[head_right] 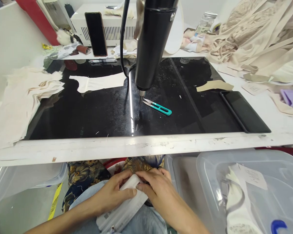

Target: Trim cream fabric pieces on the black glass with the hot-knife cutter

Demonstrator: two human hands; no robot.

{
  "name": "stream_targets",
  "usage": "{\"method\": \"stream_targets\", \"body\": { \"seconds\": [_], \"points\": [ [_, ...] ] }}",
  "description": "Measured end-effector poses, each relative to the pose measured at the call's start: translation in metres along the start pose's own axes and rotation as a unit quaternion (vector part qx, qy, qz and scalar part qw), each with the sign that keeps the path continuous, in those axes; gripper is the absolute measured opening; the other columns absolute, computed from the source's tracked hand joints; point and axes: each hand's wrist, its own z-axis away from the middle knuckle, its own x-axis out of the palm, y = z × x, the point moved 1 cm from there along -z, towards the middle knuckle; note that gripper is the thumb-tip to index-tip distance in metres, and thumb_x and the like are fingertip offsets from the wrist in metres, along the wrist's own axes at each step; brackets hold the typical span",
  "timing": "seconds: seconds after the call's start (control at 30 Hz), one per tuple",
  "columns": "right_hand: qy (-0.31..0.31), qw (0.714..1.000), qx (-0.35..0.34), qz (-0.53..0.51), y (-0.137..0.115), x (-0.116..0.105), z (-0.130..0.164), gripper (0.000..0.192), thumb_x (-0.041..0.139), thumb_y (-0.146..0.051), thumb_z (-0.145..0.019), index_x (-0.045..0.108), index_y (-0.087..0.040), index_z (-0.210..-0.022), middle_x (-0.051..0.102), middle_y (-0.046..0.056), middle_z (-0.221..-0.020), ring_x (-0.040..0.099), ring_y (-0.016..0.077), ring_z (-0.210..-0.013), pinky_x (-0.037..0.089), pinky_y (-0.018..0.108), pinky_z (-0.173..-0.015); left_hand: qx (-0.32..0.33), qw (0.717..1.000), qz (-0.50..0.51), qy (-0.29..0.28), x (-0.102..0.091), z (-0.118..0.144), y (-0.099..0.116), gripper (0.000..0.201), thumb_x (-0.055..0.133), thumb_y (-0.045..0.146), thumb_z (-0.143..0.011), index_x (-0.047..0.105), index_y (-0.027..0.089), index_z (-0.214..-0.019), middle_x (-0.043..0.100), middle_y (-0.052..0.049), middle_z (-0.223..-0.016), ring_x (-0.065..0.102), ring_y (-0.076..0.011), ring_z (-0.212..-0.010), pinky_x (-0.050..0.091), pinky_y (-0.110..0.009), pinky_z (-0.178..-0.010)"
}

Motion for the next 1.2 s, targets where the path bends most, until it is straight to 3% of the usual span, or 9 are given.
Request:
{"method": "stream_targets", "body": {
  "seconds": [0.1, 0.27, 0.4, 0.57, 0.77, 0.97, 1.07, 1.2],
  "points": [
    [0.003, 1.0, 0.007, -0.001, 0.003, 0.004, 0.0, 0.021, 0.052, -0.03, -0.104, 0.072, -0.03, -0.101, 0.074, 0.0, -0.105, 0.061, 0.0268, -0.109, 0.033, 0.05, -0.107, 0.005, 1.0, 0.006, -0.002, 0.001, 0.0, 0.003, 0.024, 0.064, 0.023, -0.078, 0.067, 0.016, -0.1, 0.063, -0.001, -0.094, 0.057, -0.0201, -0.09, 0.043, -0.028, -0.081],
    [0.029, 0.999, 0.002, 0.016, 0.006, 0.013, 0.001, 0.017, 0.052, -0.02, -0.101, 0.067, -0.025, -0.106, 0.071, 0.001, -0.102, 0.06, 0.0252, -0.104, 0.032, 0.05, -0.106, 0.023, 1.0, 0.007, -0.011, 0.002, 0.0, 0.001, 0.029, 0.061, 0.019, -0.078, 0.069, 0.017, -0.105, 0.066, -0.002, -0.099, 0.06, -0.023, -0.098, 0.045, -0.03, -0.087],
    [0.024, 0.999, 0.014, 0.042, 0.002, 0.016, -0.002, 0.017, 0.049, -0.014, -0.099, 0.064, -0.022, -0.103, 0.071, 0.003, -0.1, 0.061, 0.0255, -0.102, 0.034, 0.05, -0.103, 0.002, 1.0, -0.015, -0.003, 0.001, 0.0, -0.008, 0.032, 0.061, 0.022, -0.08, 0.07, 0.016, -0.109, 0.068, -0.005, -0.103, 0.06, -0.0252, -0.1, 0.046, -0.032, -0.087],
    [0.0, 1.0, -0.014, 0.013, 0.002, 0.007, -0.004, 0.016, 0.049, -0.024, -0.104, 0.065, -0.025, -0.106, 0.073, 0.002, -0.104, 0.063, 0.0248, -0.102, 0.036, 0.048, -0.103, -0.009, 1.0, -0.024, -0.011, -0.004, -0.004, -0.013, 0.029, 0.063, 0.026, -0.081, 0.068, 0.015, -0.107, 0.067, -0.005, -0.103, 0.06, -0.0247, -0.098, 0.045, -0.032, -0.086],
    [-0.005, 0.998, -0.059, 0.005, 0.011, 0.0, -0.002, 0.029, 0.038, -0.035, -0.11, 0.066, -0.028, -0.106, 0.073, 0.002, -0.117, 0.063, 0.0271, -0.114, 0.038, 0.048, -0.103, -0.017, 0.999, 0.004, -0.033, -0.009, -0.006, -0.019, 0.031, 0.068, 0.035, -0.083, 0.064, 0.015, -0.106, 0.065, -0.004, -0.099, 0.061, -0.0225, -0.094, 0.046, -0.031, -0.083],
    [0.004, 0.998, -0.063, 0.024, 0.006, 0.0, -0.003, 0.036, 0.035, -0.036, -0.11, 0.068, -0.026, -0.099, 0.075, 0.004, -0.11, 0.066, 0.0277, -0.11, 0.043, 0.048, -0.099, -0.034, 0.999, 0.011, -0.039, -0.011, -0.009, -0.021, 0.031, 0.066, 0.042, -0.086, 0.061, 0.014, -0.101, 0.062, -0.004, -0.094, 0.06, -0.0219, -0.091, 0.043, -0.03, -0.079],
    [0.012, 0.997, -0.062, 0.037, 0.005, 0.001, -0.003, 0.035, 0.035, -0.03, -0.11, 0.07, -0.027, -0.11, 0.076, 0.004, -0.114, 0.068, 0.0281, -0.109, 0.044, 0.051, -0.101, -0.035, 0.998, 0.027, -0.041, -0.011, -0.011, -0.02, 0.037, 0.067, 0.046, -0.087, 0.062, 0.014, -0.104, 0.063, -0.004, -0.097, 0.06, -0.0216, -0.092, 0.043, -0.03, -0.079],
    [0.096, 0.993, -0.064, 0.021, 0.015, 0.002, -0.003, 0.033, 0.043, -0.027, -0.107, 0.066, -0.024, -0.131, 0.072, 0.007, -0.129, 0.065, 0.0276, -0.12, 0.045, 0.05, -0.107, -0.039, 0.998, 0.041, -0.033, -0.011, -0.01, -0.023, 0.038, 0.07, 0.049, -0.086, 0.061, 0.015, -0.102, 0.063, -0.004, -0.096, 0.059, -0.021, -0.092, 0.043, -0.03, -0.08]
  ]
}}
